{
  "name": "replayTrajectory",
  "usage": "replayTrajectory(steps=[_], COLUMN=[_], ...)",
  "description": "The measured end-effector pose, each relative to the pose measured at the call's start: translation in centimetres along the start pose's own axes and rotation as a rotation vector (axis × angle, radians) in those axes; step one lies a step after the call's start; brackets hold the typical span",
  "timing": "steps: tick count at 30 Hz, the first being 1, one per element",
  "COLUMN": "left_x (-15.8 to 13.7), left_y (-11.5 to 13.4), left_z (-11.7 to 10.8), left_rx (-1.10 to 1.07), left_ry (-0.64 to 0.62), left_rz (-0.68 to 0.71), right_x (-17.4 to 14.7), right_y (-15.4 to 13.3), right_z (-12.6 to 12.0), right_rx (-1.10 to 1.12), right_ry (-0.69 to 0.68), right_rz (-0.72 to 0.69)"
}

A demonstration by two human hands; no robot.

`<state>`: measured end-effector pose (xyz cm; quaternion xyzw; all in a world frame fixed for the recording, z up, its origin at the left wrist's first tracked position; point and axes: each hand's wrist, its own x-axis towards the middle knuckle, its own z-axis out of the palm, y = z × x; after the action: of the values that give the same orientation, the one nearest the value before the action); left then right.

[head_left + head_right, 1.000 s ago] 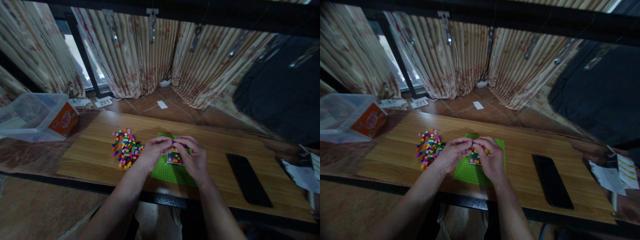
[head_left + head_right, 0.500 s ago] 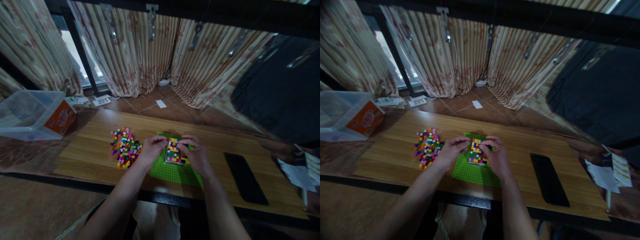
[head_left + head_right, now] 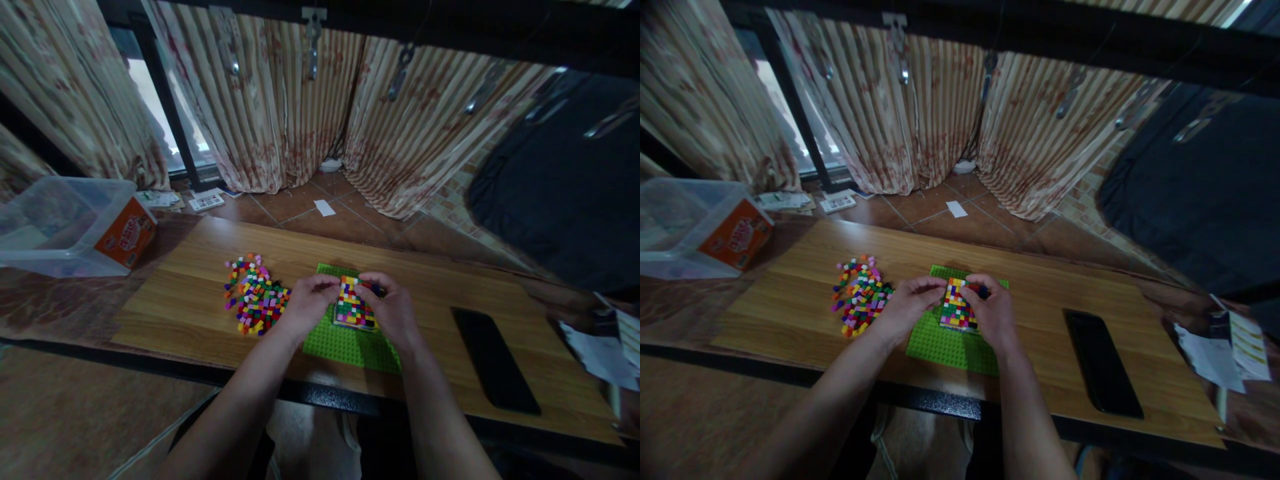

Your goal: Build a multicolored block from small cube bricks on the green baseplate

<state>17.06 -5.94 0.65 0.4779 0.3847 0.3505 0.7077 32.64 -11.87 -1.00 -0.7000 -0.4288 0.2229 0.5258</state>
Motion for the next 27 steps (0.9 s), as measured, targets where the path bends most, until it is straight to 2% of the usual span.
replayTrajectory(steps=[4,10,14,17,19,20,22,24,27], left_x=[0.1,0.1,0.3,0.6,0.7,0.6,0.5,0.3,0.0], left_y=[-0.4,-1.2,-1.5,-0.7,0.3,1.0,2.0,2.7,2.7], left_z=[0.0,0.1,-0.1,-1.4,-2.8,-3.7,-5.3,-6.6,-7.4], left_rx=[0.016,0.043,0.143,0.417,0.727,0.911,1.032,1.307,1.521], left_ry=[0.005,0.007,-0.010,0.019,0.121,0.191,0.274,0.323,0.347], left_rz=[-0.003,0.030,0.101,0.200,0.253,0.252,0.227,0.145,0.148], right_x=[0.1,0.3,0.3,0.2,0.0,0.0,-0.1,0.0,0.1], right_y=[0.0,-0.1,0.2,0.4,0.5,0.5,0.5,0.4,0.2], right_z=[0.0,-0.1,-0.2,-0.3,-0.4,-0.4,-0.5,-0.5,-0.7], right_rx=[0.060,0.055,0.048,0.063,0.066,0.064,0.054,0.053,0.065], right_ry=[-0.033,-0.057,-0.065,-0.083,-0.093,-0.091,-0.058,-0.006,0.057], right_rz=[0.072,0.054,0.046,0.083,0.104,0.104,0.075,0.044,0.046])
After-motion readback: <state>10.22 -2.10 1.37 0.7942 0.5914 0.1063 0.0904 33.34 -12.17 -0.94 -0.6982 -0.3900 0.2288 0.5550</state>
